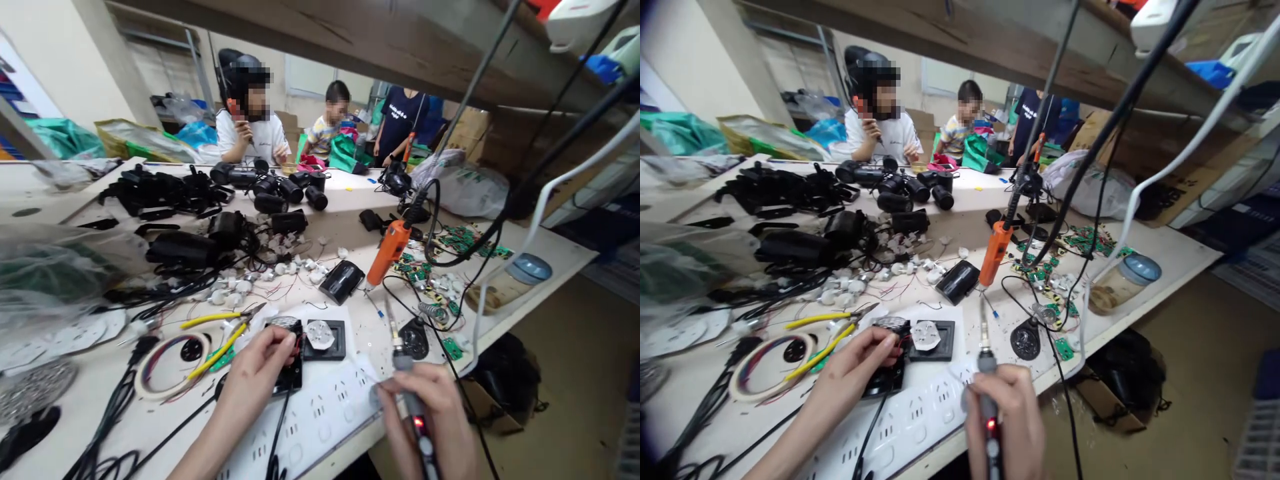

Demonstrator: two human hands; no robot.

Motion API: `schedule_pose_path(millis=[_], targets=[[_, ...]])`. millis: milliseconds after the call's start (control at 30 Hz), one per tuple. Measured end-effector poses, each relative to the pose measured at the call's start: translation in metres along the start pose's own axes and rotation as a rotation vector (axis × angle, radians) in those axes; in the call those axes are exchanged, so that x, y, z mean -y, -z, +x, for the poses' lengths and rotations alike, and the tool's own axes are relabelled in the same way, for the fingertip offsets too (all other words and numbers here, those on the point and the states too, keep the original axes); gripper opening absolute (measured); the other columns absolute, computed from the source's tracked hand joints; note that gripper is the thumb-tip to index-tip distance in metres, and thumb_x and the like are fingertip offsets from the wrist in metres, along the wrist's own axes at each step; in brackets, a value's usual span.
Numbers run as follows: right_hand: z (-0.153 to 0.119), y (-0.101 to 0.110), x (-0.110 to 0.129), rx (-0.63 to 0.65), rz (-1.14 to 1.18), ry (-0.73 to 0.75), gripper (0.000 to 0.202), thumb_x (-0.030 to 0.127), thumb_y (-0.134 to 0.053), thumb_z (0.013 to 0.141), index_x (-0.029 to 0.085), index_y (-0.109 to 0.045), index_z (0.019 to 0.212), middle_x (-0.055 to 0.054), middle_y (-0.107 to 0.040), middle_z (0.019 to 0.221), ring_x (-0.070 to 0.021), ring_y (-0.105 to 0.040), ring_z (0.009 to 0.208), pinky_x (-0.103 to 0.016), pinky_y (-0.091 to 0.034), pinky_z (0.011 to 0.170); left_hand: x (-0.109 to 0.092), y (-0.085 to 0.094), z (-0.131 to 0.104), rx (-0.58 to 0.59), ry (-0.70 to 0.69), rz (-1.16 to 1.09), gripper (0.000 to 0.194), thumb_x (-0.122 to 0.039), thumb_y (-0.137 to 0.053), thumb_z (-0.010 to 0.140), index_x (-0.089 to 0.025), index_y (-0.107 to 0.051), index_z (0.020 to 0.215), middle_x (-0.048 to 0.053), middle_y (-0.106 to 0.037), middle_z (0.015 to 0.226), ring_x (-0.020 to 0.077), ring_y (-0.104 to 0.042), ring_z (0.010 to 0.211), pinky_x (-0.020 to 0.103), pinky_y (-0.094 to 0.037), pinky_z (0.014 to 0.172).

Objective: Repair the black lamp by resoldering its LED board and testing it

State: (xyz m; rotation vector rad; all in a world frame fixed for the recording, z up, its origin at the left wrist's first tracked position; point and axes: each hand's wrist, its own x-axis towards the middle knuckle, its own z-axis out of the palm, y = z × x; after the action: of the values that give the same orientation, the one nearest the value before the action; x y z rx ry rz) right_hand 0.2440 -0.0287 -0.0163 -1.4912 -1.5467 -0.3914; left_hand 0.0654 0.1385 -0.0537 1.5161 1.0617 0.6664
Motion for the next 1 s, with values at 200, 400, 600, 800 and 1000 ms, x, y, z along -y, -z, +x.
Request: schedule_pose_path(millis=[200, 400, 600, 800, 1000], targets=[[0.035, 0.029, -0.055, -0.1, -0.23, 0.031, 0.02, 0.015, -0.06, 0.092, 0.017, -0.056, 0.111, -0.006, -0.056, 0.09, -0.0198, -0.062, 0.081, -0.034, -0.054, 0.073, 0.0, 0.006, 0.002, -0.137, -0.046, 0.114, 0.049, -0.057, -0.067, 0.069, -0.018, -0.063, 0.098, 0.003, -0.065, 0.073, 0.0201, -0.063, 0.067, 0.031, -0.051, 0.062], [0.081, 0.032, -0.143, -0.127, -0.544, 0.186, 0.031, 0.033, -0.043, 0.101, 0.011, -0.063, 0.11, -0.011, -0.055, 0.09, -0.0207, -0.059, 0.079, -0.033, -0.049, 0.066, -0.009, 0.022, -0.006, -0.242, -0.022, 0.03, 0.043, -0.041, -0.075, 0.059, -0.018, -0.064, 0.093, 0.002, -0.065, 0.073, 0.0174, -0.062, 0.064, 0.028, -0.051, 0.058], [0.089, 0.039, -0.175, -0.226, -0.609, 0.119, 0.044, 0.045, -0.05, 0.098, 0.007, -0.066, 0.115, -0.016, -0.054, 0.089, -0.0247, -0.058, 0.079, -0.036, -0.045, 0.063, -0.002, 0.036, -0.006, -0.208, -0.015, 0.076, 0.038, -0.03, -0.071, 0.057, -0.017, -0.072, 0.092, 0.004, -0.068, 0.079, 0.0161, -0.062, 0.066, 0.028, -0.053, 0.063], [0.05, 0.025, -0.11, -0.263, -0.503, 0.167, 0.026, 0.035, -0.067, 0.094, 0.015, -0.066, 0.11, -0.011, -0.06, 0.09, -0.0214, -0.061, 0.078, -0.032, -0.052, 0.069, -0.01, 0.022, 0.001, -0.067, -0.02, -0.002, 0.041, -0.024, -0.072, 0.056, -0.018, -0.073, 0.097, 0.001, -0.066, 0.073, 0.012, -0.057, 0.06, 0.025, -0.049, 0.059], [-0.009, 0.008, -0.06, -0.175, -0.308, 0.166, 0.014, 0.029, -0.069, 0.092, 0.02, -0.065, 0.103, -0.007, -0.063, 0.087, -0.0188, -0.063, 0.068, -0.03, -0.051, 0.058, -0.015, 0.008, 0.006, -0.04, 0.054, -0.231, 0.036, -0.032, -0.08, 0.056, -0.016, -0.074, 0.087, 0.001, -0.065, 0.069, 0.012, -0.056, 0.061, 0.025, -0.048, 0.061]])
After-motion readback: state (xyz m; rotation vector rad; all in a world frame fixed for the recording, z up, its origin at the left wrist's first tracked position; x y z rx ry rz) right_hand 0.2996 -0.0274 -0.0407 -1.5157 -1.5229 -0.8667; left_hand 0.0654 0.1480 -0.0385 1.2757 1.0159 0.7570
